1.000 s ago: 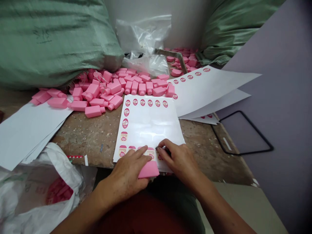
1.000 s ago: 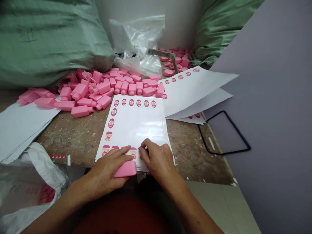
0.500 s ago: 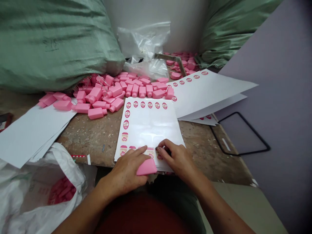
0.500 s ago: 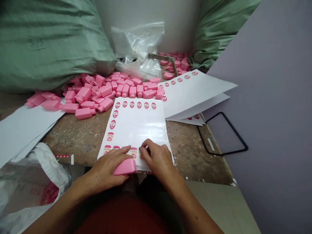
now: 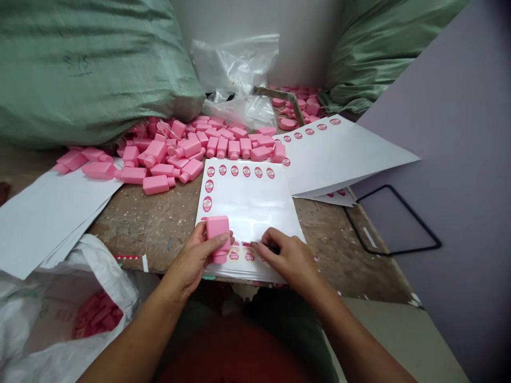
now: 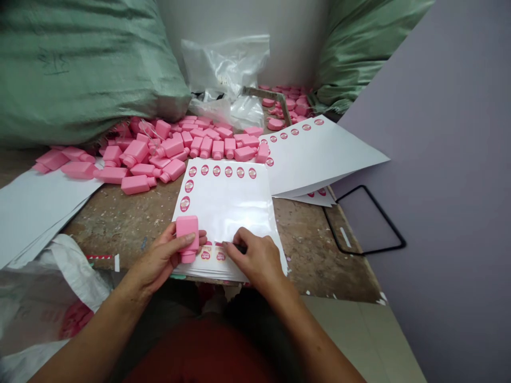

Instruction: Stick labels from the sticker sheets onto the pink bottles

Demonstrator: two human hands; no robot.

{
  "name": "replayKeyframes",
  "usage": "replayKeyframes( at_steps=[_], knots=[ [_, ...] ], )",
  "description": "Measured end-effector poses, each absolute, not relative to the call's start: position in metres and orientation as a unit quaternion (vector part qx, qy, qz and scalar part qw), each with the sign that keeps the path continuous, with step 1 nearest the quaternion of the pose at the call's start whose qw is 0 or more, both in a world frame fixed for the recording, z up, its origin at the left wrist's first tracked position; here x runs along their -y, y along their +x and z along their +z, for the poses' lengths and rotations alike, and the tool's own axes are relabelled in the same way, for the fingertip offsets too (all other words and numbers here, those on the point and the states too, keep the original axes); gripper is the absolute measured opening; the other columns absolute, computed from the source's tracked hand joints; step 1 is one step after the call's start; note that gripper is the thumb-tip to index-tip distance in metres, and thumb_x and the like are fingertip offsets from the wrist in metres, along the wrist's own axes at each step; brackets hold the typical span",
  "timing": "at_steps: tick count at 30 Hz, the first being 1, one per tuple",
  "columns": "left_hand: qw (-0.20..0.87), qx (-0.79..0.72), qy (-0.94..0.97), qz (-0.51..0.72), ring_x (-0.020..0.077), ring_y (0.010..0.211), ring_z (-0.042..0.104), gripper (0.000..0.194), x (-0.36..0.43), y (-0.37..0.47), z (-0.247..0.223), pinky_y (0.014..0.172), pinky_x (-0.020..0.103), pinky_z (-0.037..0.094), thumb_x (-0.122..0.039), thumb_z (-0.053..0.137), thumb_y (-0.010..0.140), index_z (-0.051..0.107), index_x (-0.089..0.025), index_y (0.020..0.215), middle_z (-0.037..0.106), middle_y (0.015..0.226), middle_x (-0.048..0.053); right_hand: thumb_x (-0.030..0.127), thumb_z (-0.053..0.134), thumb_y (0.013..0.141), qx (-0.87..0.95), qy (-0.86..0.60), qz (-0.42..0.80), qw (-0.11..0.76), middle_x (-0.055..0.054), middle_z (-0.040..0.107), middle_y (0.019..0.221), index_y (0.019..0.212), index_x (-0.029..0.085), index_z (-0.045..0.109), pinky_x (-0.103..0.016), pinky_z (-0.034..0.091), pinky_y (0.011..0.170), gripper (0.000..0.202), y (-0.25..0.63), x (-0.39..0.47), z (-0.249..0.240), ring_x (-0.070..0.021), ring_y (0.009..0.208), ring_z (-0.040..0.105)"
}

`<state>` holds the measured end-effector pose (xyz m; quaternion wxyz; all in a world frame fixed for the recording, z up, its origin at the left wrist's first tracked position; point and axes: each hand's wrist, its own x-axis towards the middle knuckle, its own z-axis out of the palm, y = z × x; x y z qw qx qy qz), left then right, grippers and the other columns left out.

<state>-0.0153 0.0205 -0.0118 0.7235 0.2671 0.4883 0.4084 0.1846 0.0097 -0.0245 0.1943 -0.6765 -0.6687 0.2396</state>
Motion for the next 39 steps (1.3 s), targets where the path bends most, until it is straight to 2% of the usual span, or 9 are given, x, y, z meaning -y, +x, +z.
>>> replayKeyframes(
  at_steps=[3, 5, 9, 12, 15, 20, 25, 35, 39],
  knots=[
    [0.722, -0.485, 0.276, 0.409, 0.0187, 0.091, 0.066, 0.051, -0.021, -0.015, -0.011, 0.080, 0.028, 0.050, -0.027, 0.076, 0.070, 0.054, -0.017, 0.114, 0.068, 0.102, 0.009, 0.051, 0.059, 0.075, 0.579, -0.645, 0.409, 0.284, 0.004, 0.049, 0.054, 0.061, 0.022, 0.046, -0.026, 0.029, 0.053, 0.035, 0.192, -0.010, -0.016, -0.0125, 0.053, 0.042],
    [0.716, -0.489, 0.294, 0.402, 0.0190, 0.089, 0.066, 0.050, -0.021, -0.015, -0.010, 0.079, 0.028, 0.050, -0.027, 0.077, 0.069, 0.053, -0.016, 0.112, 0.068, 0.100, 0.008, 0.052, 0.061, 0.072, 0.550, -0.629, 0.447, 0.320, 0.005, 0.045, 0.052, 0.060, 0.022, 0.045, -0.025, 0.029, 0.052, 0.036, 0.194, -0.009, -0.005, -0.0114, 0.052, 0.039],
    [0.721, -0.469, 0.319, 0.398, 0.0180, 0.090, 0.065, 0.044, -0.017, -0.010, -0.004, 0.074, 0.026, 0.050, -0.030, 0.075, 0.073, 0.054, -0.020, 0.111, 0.066, 0.100, 0.005, 0.048, 0.062, 0.071, 0.549, -0.607, 0.464, 0.338, 0.005, 0.042, 0.054, 0.059, 0.021, 0.048, -0.025, 0.030, 0.051, 0.032, 0.187, -0.006, 0.018, -0.0105, 0.052, 0.037],
    [0.768, -0.402, 0.280, 0.412, 0.0183, 0.094, 0.064, 0.036, -0.009, -0.003, 0.000, 0.075, 0.026, 0.050, -0.043, 0.066, 0.082, 0.057, -0.020, 0.109, 0.065, 0.105, 0.006, 0.045, 0.061, 0.072, 0.570, -0.584, 0.469, 0.337, 0.005, 0.043, 0.056, 0.060, 0.021, 0.051, -0.025, 0.032, 0.051, 0.029, 0.176, -0.004, 0.029, -0.0106, 0.053, 0.039],
    [0.794, -0.369, 0.236, 0.420, 0.0204, 0.096, 0.063, 0.044, -0.002, 0.003, 0.003, 0.076, 0.028, 0.050, -0.053, 0.056, 0.086, 0.059, -0.016, 0.110, 0.066, 0.106, 0.009, 0.045, 0.060, 0.076, 0.589, -0.569, 0.470, 0.328, 0.004, 0.049, 0.057, 0.064, 0.020, 0.055, -0.025, 0.033, 0.052, 0.028, 0.170, -0.003, 0.030, -0.0113, 0.054, 0.043],
    [0.806, -0.378, 0.239, 0.388, 0.0231, 0.088, 0.064, 0.063, 0.002, 0.007, 0.005, 0.065, 0.029, 0.050, -0.069, 0.047, 0.082, 0.058, -0.016, 0.115, 0.067, 0.097, 0.010, 0.045, 0.059, 0.081, 0.600, -0.568, 0.459, 0.328, 0.004, 0.052, 0.060, 0.068, 0.020, 0.057, -0.025, 0.035, 0.054, 0.028, 0.169, -0.003, 0.020, -0.0116, 0.057, 0.046],
    [0.800, -0.379, 0.255, 0.390, 0.0224, 0.087, 0.064, 0.067, 0.003, 0.006, 0.008, 0.068, 0.031, 0.050, -0.073, 0.046, 0.079, 0.057, -0.018, 0.115, 0.067, 0.098, 0.009, 0.046, 0.060, 0.080, 0.595, -0.571, 0.454, 0.338, 0.003, 0.050, 0.059, 0.067, 0.020, 0.057, -0.025, 0.036, 0.053, 0.029, 0.168, -0.004, 0.017, -0.0119, 0.057, 0.045],
    [0.790, -0.368, 0.257, 0.416, 0.0211, 0.094, 0.061, 0.054, 0.004, 0.007, 0.005, 0.076, 0.030, 0.048, -0.065, 0.049, 0.084, 0.056, -0.018, 0.110, 0.064, 0.103, 0.008, 0.047, 0.060, 0.080, 0.593, -0.576, 0.447, 0.342, 0.004, 0.052, 0.058, 0.068, 0.020, 0.059, -0.025, 0.035, 0.053, 0.029, 0.167, -0.005, 0.015, -0.0117, 0.056, 0.045],
    [0.780, -0.375, 0.291, 0.408, 0.0159, 0.091, 0.059, 0.038, 0.006, 0.006, 0.002, 0.078, 0.026, 0.044, -0.050, 0.058, 0.086, 0.053, -0.021, 0.110, 0.062, 0.098, 0.003, 0.048, 0.059, 0.081, 0.606, -0.591, 0.414, 0.334, 0.004, 0.051, 0.056, 0.067, 0.021, 0.057, -0.025, 0.034, 0.052, 0.030, 0.165, -0.004, 0.015, -0.0120, 0.054, 0.045]
  ],
)
